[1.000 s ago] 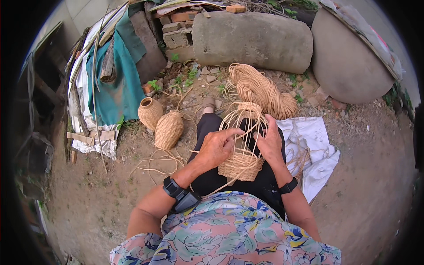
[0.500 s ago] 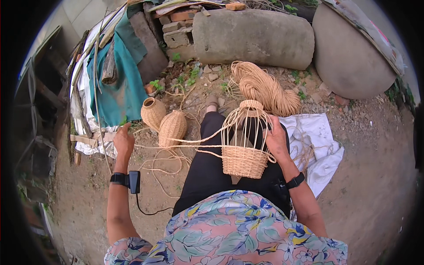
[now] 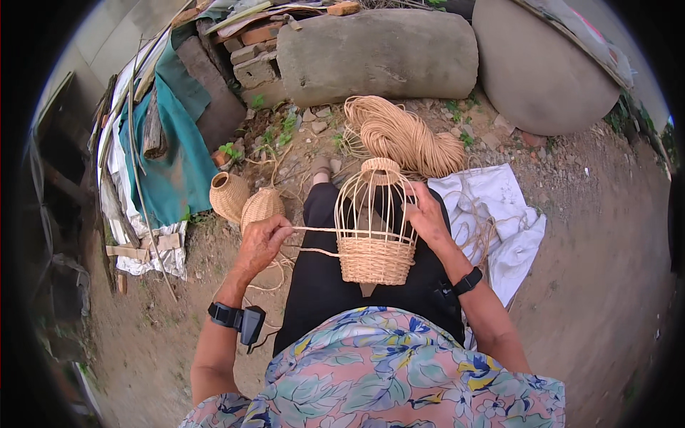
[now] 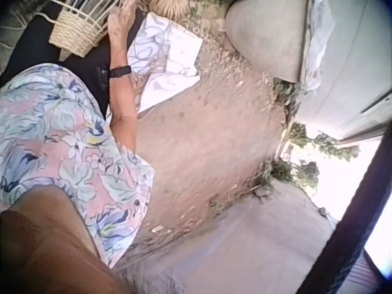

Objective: Weaving a small decorative basket using flexible natural fibers.

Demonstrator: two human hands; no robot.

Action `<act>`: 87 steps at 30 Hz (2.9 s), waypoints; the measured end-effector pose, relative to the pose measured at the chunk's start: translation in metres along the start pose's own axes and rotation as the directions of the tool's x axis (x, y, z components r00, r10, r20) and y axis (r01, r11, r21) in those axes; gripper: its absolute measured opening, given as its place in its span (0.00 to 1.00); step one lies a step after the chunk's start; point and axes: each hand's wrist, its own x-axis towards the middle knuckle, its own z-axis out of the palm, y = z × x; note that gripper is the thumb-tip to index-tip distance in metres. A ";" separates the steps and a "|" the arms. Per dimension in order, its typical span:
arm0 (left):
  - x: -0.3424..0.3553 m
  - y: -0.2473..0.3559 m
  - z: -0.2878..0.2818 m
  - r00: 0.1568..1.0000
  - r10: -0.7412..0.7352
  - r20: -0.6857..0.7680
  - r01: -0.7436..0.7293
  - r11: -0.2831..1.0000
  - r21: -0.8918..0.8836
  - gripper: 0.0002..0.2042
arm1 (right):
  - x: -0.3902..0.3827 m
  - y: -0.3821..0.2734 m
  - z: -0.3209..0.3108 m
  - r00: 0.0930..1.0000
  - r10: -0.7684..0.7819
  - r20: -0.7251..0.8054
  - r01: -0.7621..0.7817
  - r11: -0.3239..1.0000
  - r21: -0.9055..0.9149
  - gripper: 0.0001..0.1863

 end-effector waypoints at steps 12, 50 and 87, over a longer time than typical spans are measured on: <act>-0.038 -0.006 -0.014 0.978 -0.031 0.206 0.034 0.999 -0.010 0.07 | -0.007 -0.006 0.000 0.996 -0.084 -0.018 0.082 0.992 -0.094 0.23; 0.050 0.051 0.090 0.922 0.238 -0.307 -0.226 0.971 0.074 0.08 | 0.010 -0.089 0.020 0.964 -0.259 0.053 0.255 0.856 -0.449 0.20; 0.017 -0.004 0.030 0.957 -0.225 0.183 0.283 0.579 -0.765 0.10 | -0.008 -0.024 0.011 0.973 -0.189 -0.133 0.201 0.976 0.087 0.17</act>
